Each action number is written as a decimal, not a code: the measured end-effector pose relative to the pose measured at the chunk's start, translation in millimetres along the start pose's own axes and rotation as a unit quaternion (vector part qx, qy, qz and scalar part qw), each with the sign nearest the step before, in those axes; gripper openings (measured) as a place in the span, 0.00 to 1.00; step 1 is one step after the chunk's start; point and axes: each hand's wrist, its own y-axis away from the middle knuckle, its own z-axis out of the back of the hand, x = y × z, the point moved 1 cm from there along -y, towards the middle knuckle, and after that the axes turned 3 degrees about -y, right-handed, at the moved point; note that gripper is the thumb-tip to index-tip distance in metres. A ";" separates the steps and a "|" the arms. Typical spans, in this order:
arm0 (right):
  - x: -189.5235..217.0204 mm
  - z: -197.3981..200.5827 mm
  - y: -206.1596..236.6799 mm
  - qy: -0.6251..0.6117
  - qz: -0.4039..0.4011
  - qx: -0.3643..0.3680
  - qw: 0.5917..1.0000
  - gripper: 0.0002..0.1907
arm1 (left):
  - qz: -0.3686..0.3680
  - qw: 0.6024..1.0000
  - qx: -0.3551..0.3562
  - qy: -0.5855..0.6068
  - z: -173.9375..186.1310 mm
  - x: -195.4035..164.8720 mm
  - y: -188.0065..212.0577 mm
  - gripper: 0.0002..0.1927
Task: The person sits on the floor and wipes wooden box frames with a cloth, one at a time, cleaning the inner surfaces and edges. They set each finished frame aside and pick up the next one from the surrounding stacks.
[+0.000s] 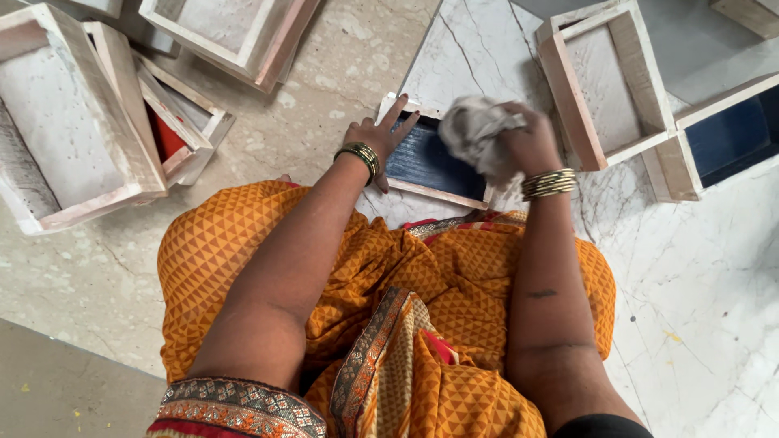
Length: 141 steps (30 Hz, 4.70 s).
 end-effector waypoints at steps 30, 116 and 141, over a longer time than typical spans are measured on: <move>30.5 -86.8 0.7 0.285 0.208 -0.132 0.926 0.30 | 0.186 0.883 -0.431 0.015 30.9 66.0 8.7 0.37; -33.8 -18.4 34.2 -0.230 0.082 -0.319 0.916 0.18 | 0.130 0.990 -0.054 0.014 -29.6 -11.6 52.2 0.80; 55.2 -146.1 36.5 0.230 0.175 -0.012 0.957 0.38 | 0.139 0.987 -0.080 -0.013 -61.2 -0.6 3.5 0.49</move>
